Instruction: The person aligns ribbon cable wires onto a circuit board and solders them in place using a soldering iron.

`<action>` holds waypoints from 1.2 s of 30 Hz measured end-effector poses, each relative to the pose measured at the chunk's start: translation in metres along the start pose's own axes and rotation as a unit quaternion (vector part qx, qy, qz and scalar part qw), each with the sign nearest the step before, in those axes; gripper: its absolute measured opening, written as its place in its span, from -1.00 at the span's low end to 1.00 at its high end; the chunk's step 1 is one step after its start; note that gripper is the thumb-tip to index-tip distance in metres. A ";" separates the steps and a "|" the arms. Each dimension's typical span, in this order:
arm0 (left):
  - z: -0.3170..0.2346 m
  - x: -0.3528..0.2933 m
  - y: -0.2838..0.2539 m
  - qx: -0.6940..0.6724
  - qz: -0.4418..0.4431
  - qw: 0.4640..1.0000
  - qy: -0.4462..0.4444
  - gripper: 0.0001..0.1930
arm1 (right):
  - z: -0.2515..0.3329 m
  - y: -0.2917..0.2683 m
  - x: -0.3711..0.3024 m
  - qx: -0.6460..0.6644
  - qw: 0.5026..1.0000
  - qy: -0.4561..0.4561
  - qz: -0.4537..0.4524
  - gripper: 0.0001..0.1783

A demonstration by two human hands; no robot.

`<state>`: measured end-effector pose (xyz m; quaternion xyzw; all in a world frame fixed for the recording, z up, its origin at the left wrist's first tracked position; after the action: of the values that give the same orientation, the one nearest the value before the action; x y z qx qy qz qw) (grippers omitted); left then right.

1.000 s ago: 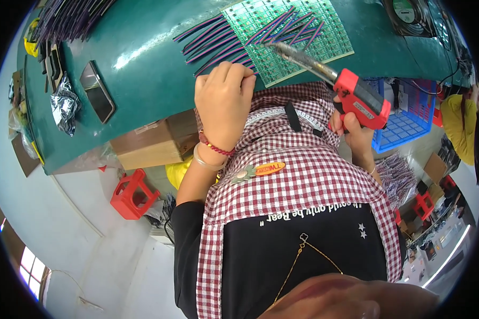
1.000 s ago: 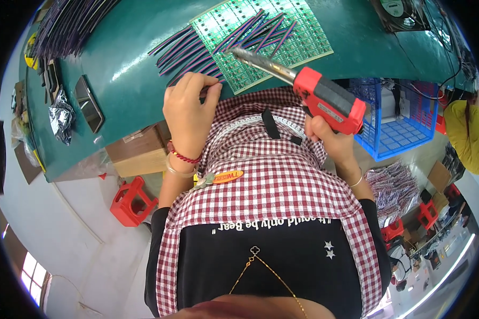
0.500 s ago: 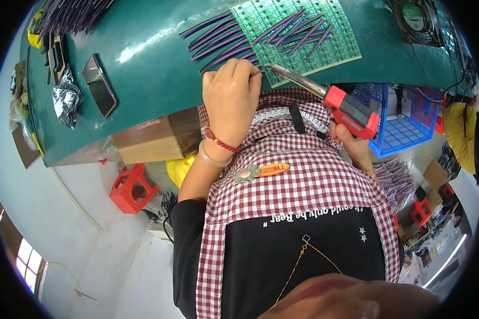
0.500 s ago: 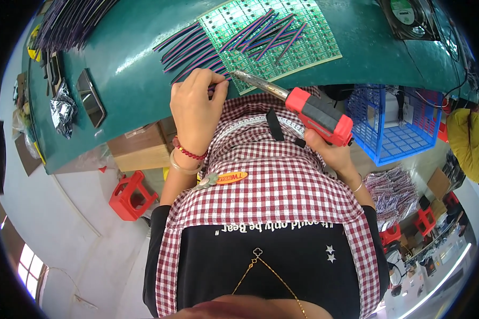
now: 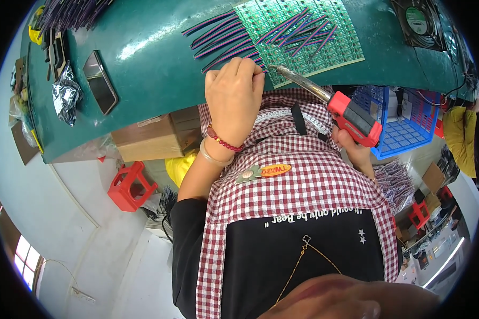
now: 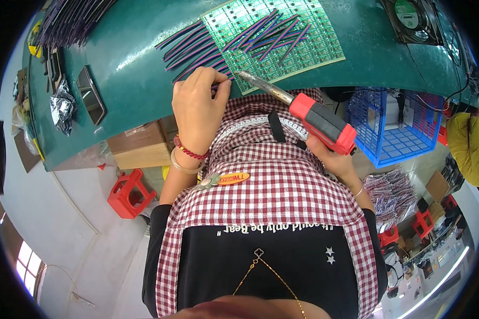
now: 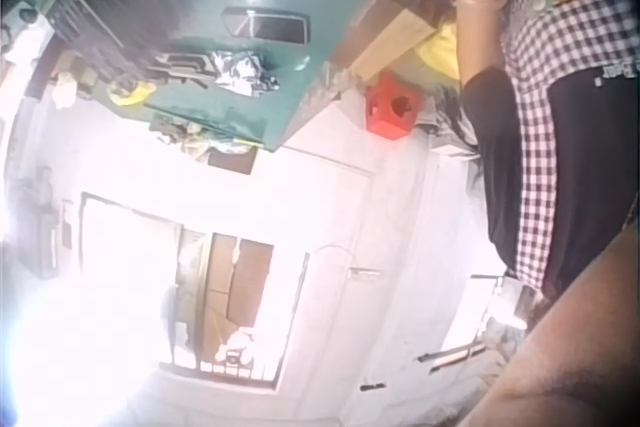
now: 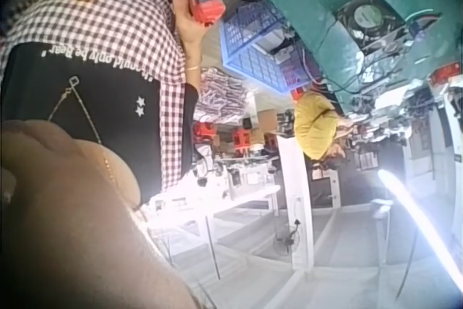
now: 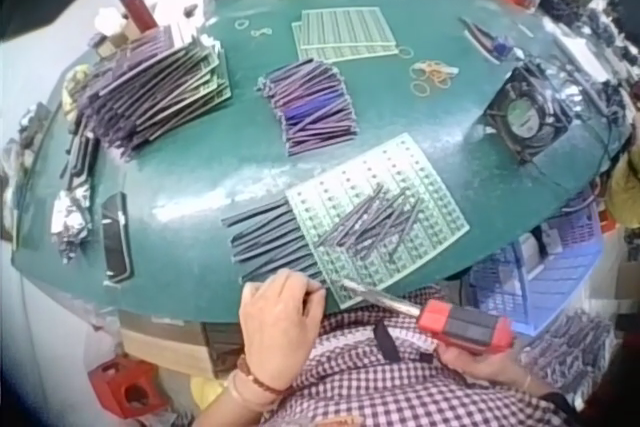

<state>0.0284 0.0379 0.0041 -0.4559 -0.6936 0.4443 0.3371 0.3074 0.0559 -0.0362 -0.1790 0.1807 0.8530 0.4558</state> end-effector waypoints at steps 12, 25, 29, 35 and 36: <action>-0.001 0.002 0.000 -0.006 0.012 1.000 -0.007 -0.88 | -0.001 -0.001 0.003 -0.021 1.000 -0.002 0.006 -0.67; -0.004 0.002 0.001 -0.005 0.014 1.000 -0.008 -0.88 | -0.001 -0.006 -0.004 0.006 1.000 0.010 -0.014 -0.65; -0.005 0.004 0.000 -0.008 0.013 1.000 -0.005 -0.88 | 0.001 -0.005 -0.003 -0.004 1.000 0.000 -0.024 -0.65; -0.006 0.004 0.000 -0.010 0.014 1.000 -0.003 -0.88 | 0.002 -0.002 0.001 -0.048 0.999 -0.003 -0.004 -0.69; -0.006 0.004 0.001 -0.011 0.016 1.000 -0.002 -0.88 | 0.008 0.000 0.004 -0.055 0.998 -0.029 0.004 -0.70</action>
<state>0.0323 0.0439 0.0055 -0.4698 -0.6917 0.4432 0.3231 0.3042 0.0618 -0.0312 -0.1785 0.1211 0.8684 0.4465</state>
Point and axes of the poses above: each hand's wrist, its own x-axis towards the middle knuckle, its own y-axis out of the palm, z = x × y, the point moved 7 cm from there along x, towards the middle knuckle, and after that the axes turned 9 degrees about x, right-handed, at the moved point
